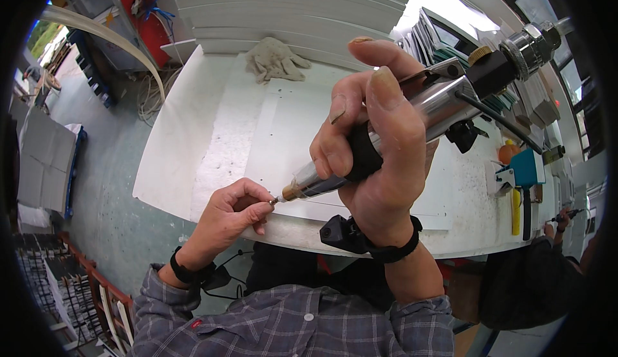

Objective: The person uses a pneumatic screwdriver to fasten screws into a white rectangular panel on a workbench. They repeatedly pick up screws, align them with pre-drilled holes, and drive them in. The person works on a single panel throughout the clip, securing multiple fasteners.

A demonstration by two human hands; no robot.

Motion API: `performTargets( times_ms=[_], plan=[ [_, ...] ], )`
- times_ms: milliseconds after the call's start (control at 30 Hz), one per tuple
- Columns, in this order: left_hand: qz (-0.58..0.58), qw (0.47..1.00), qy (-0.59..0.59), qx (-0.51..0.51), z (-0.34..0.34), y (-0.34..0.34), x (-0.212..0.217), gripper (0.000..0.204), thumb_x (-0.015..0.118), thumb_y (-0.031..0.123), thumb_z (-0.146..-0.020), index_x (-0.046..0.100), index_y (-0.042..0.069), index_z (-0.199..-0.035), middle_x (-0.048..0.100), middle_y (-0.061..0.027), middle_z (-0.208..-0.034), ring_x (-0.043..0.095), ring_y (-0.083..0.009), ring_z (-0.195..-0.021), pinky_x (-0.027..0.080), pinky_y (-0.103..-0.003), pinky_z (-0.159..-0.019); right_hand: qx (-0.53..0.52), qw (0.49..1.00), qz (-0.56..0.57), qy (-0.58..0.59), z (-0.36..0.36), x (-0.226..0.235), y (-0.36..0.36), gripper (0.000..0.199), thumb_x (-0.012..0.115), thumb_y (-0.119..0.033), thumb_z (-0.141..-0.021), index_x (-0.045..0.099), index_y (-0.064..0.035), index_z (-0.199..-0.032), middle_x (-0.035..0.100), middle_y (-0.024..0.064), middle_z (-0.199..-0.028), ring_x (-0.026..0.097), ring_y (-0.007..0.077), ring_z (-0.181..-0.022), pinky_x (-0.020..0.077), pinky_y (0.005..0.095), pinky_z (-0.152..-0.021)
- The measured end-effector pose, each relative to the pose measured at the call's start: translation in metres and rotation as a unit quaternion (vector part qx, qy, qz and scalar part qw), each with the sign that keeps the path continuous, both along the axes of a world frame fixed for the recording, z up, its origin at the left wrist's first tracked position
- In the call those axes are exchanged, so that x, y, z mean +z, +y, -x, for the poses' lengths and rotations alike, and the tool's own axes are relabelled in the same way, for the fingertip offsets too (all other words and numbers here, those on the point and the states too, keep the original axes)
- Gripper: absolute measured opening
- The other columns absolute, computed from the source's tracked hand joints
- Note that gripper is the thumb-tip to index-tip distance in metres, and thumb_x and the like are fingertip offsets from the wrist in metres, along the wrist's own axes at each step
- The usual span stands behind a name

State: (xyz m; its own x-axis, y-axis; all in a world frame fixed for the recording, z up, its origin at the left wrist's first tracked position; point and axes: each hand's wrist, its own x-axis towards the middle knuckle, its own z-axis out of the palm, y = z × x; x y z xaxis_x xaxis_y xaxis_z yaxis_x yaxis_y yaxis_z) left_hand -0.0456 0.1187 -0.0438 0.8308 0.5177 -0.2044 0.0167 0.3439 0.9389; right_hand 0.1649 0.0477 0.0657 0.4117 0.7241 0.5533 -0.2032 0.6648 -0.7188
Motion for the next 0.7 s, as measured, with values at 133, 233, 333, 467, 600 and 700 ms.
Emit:
performTargets(
  times_ms=[133, 233, 333, 467, 600, 700],
  plan=[
    [0.008, 1.000, -0.002, 0.001, 0.002, 0.002, 0.000, 0.013, 0.068, 0.011, -0.100, 0.065, 0.001, -0.108, 0.064, -0.0013, -0.086, 0.062, -0.0068, -0.074, 0.057, -0.023, -0.065, 0.029, 0.999, -0.013, -0.001, 0.000, 0.001, 0.002, 0.045, 0.036, -0.030, -0.109, 0.042, 0.0017, -0.141, 0.058, 0.0033, -0.086, 0.044, 0.0042, -0.046, 0.0472, 0.0232, -0.040],
    [0.021, 1.000, -0.009, 0.003, 0.003, 0.004, 0.001, 0.013, 0.068, 0.011, -0.099, 0.065, 0.001, -0.108, 0.064, -0.0017, -0.086, 0.062, -0.0070, -0.074, 0.057, -0.023, -0.065, 0.050, 0.998, -0.027, -0.012, -0.001, 0.001, 0.004, 0.044, 0.035, -0.029, -0.110, 0.041, 0.0015, -0.141, 0.059, 0.0040, -0.087, 0.044, 0.0047, -0.046, 0.0477, 0.0237, -0.040],
    [0.028, 1.000, -0.011, 0.011, 0.003, 0.003, 0.001, 0.013, 0.069, 0.010, -0.099, 0.065, 0.001, -0.107, 0.065, -0.0020, -0.086, 0.062, -0.0071, -0.074, 0.057, -0.023, -0.065, 0.063, 0.998, -0.026, -0.010, 0.001, 0.003, 0.005, 0.043, 0.034, -0.028, -0.110, 0.041, 0.0015, -0.141, 0.059, 0.0047, -0.087, 0.045, 0.0052, -0.046, 0.0484, 0.0241, -0.041],
    [0.019, 1.000, -0.005, 0.018, 0.002, 0.000, 0.004, 0.012, 0.069, 0.009, -0.098, 0.066, 0.001, -0.107, 0.065, -0.0019, -0.086, 0.062, -0.0065, -0.073, 0.056, -0.022, -0.064, 0.069, 0.997, -0.019, -0.009, 0.001, 0.004, 0.006, 0.043, 0.034, -0.027, -0.110, 0.040, 0.0018, -0.141, 0.059, 0.0054, -0.087, 0.045, 0.0057, -0.046, 0.0484, 0.0244, -0.041],
    [-0.064, 0.995, 0.050, 0.053, 0.003, -0.008, 0.005, 0.012, 0.070, 0.007, -0.096, 0.070, 0.003, -0.107, 0.067, -0.0027, -0.091, 0.062, -0.0062, -0.072, 0.052, -0.022, -0.061, 0.049, 0.998, 0.022, -0.035, 0.004, 0.007, 0.009, 0.044, 0.039, -0.028, -0.109, 0.040, 0.0028, -0.140, 0.060, 0.0063, -0.086, 0.045, 0.0064, -0.044, 0.0464, 0.0249, -0.039],
    [-0.339, 0.935, 0.054, 0.088, 0.003, -0.006, 0.009, 0.014, 0.071, 0.003, -0.092, 0.072, 0.004, -0.106, 0.068, -0.0031, -0.095, 0.062, -0.0097, -0.078, 0.049, -0.023, -0.066, -0.014, 0.990, 0.101, -0.094, 0.018, 0.016, 0.016, 0.049, 0.049, -0.031, -0.105, 0.041, 0.0043, -0.139, 0.059, 0.0064, -0.080, 0.046, 0.0080, -0.041, 0.0443, 0.0259, -0.039]
  ],
)
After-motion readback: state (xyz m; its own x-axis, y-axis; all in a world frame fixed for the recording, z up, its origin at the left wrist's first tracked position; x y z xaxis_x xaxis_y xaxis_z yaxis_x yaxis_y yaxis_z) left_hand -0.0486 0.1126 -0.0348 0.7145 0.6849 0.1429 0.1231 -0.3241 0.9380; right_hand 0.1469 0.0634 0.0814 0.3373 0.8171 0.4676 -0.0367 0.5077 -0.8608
